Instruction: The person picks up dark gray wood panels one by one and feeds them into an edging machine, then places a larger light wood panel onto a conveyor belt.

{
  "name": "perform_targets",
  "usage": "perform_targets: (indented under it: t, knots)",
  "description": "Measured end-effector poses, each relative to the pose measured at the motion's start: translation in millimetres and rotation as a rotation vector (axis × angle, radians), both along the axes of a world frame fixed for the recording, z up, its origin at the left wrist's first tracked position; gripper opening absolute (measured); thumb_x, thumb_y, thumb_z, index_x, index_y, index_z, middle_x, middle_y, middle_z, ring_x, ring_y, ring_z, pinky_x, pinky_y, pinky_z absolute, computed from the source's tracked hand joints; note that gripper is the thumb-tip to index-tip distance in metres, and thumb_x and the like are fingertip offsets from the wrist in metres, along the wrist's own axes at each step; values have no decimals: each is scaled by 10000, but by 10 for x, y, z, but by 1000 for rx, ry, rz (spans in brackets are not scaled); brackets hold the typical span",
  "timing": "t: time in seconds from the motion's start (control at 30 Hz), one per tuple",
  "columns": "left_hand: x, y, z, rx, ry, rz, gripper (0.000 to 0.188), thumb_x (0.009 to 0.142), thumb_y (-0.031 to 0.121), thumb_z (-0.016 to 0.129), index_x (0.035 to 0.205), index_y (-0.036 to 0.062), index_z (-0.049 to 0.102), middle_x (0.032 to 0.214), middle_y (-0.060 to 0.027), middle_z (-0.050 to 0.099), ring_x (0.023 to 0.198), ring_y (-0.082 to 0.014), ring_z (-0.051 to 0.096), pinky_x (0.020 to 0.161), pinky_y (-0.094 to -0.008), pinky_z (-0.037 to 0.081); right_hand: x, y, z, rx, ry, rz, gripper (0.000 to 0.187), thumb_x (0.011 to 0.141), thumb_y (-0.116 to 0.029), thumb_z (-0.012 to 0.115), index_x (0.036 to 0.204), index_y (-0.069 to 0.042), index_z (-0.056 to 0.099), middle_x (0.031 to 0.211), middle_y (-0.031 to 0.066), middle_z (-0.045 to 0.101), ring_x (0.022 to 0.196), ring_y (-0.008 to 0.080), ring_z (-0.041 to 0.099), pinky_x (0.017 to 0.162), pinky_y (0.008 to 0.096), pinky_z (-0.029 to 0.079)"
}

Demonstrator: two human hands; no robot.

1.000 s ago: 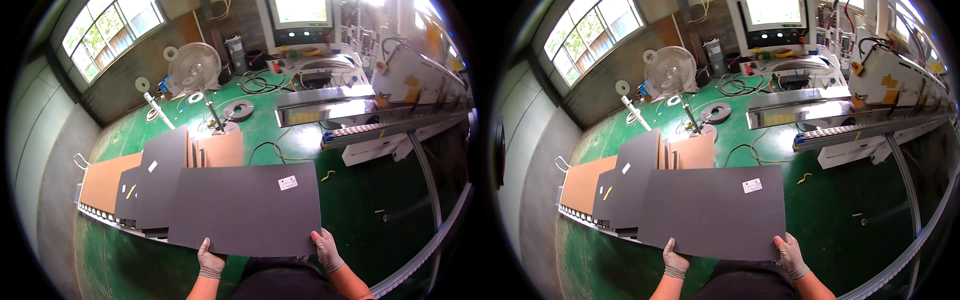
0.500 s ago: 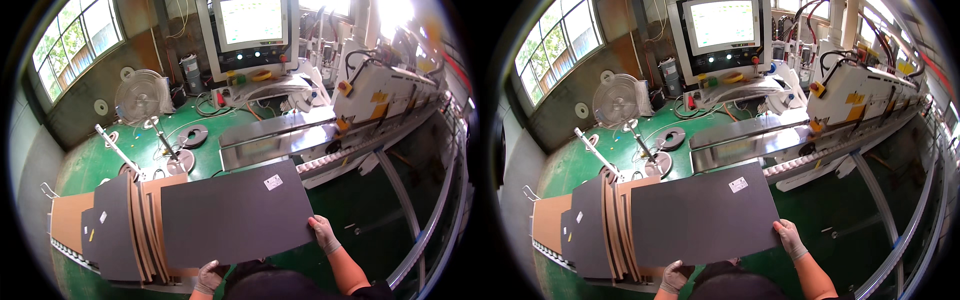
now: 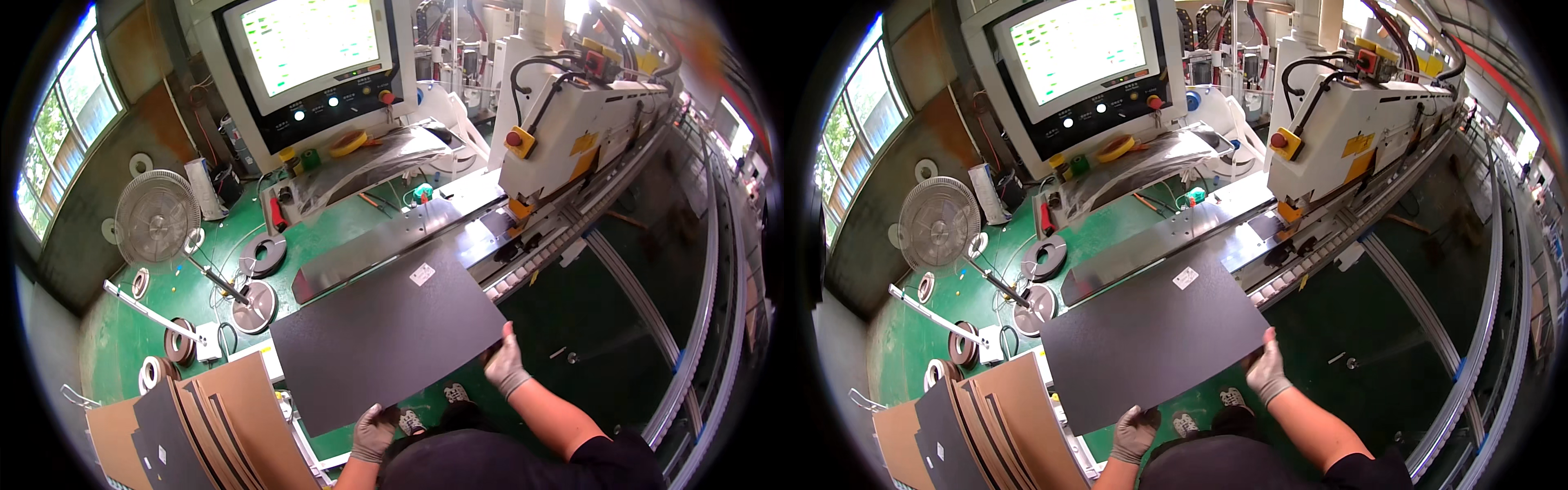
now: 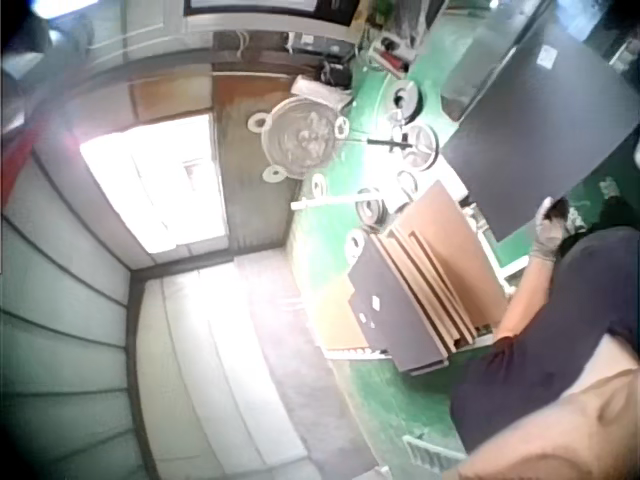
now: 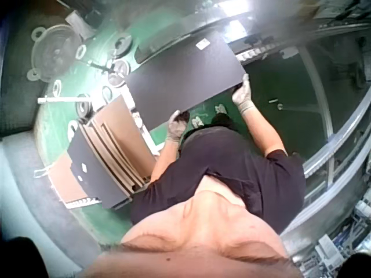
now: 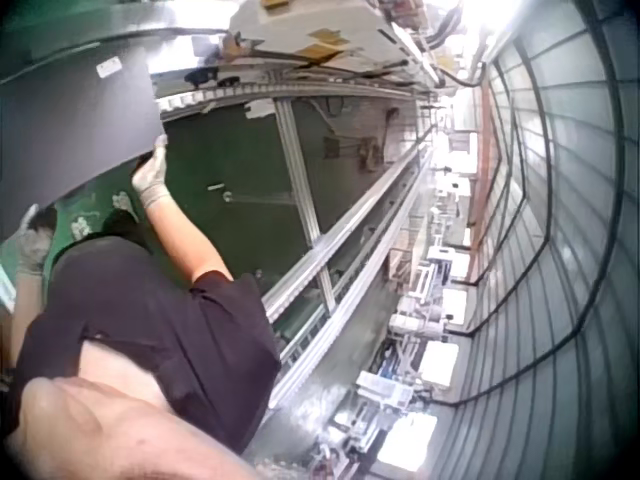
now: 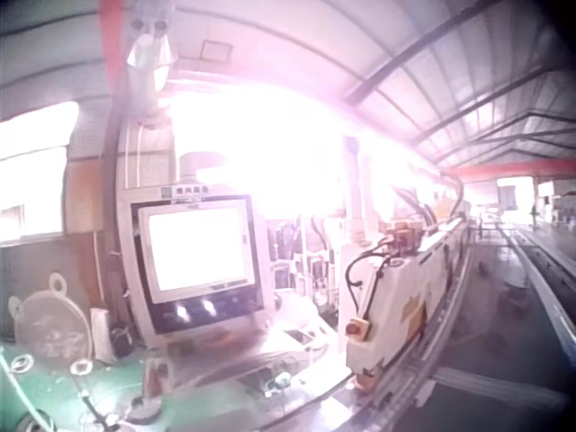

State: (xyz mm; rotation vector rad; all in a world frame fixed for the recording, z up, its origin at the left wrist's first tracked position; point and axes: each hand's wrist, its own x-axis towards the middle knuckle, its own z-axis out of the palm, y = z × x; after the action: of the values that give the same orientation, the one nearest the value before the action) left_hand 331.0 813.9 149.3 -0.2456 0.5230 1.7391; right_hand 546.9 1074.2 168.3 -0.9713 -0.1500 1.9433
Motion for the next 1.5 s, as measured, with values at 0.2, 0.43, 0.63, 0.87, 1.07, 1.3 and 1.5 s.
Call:
perform_targets:
  t: [0.2,0.43,0.63,0.87,1.07,1.3,1.5]
  knots:
    - [177,620,133,-64,-87,-304,504,994,310,569,1387,-5,534,1359,-204,607,1261,-367,571,1087,-491,446,-381,-604,-171,-193,73,1093,612,1046,-570,430,1327,-31,499,1206,176,661,1019,272,670,902,396,550]
    - [142,863,164,-168,642,-923,763,1014,583,485,1467,-31,466,1429,-135,550,1334,-256,507,1170,-392,337,-251,-210,-70,-209,-202,854,576,1065,-533,409,1077,10,599,970,150,706,785,240,698,685,325,586]
    - [363,1527,1166,-131,1279,-949,531,1027,356,581,1398,-22,546,1363,-157,601,1295,-238,548,1114,-362,401,190,327,-84,-137,-472,565,646,1058,-536,439,805,27,629,748,128,674,592,201,653,538,306,536]
    - [-181,2254,696,-665,2398,-623,740,930,493,604,1485,31,440,1587,-235,331,1496,-431,236,1230,-517,148,858,1166,-102,-92,-441,469,544,1028,-558,495,992,-17,534,730,131,633,585,230,650,486,331,521]
    - [-773,2485,208,-1063,2297,-664,901,921,618,535,1587,73,269,1656,-204,215,1533,-437,142,1233,-545,93,1163,1653,-184,-112,-438,260,455,1018,-556,528,991,-102,545,646,36,567,560,211,623,487,307,481]
    - [-732,2506,222,-1032,2279,-708,970,884,658,554,1592,66,256,1665,-196,191,1537,-447,122,1232,-548,75,1501,1848,-575,24,-277,-124,357,1018,-328,598,1291,-100,574,840,-26,577,817,127,585,698,293,477]
    - [-737,2450,277,-1047,2203,-785,1085,821,657,631,1615,70,182,1685,-201,111,1550,-439,51,1230,-546,5,835,1664,-321,377,-699,-223,532,1014,-245,623,1434,11,420,1444,94,490,1327,198,449,1157,345,318]
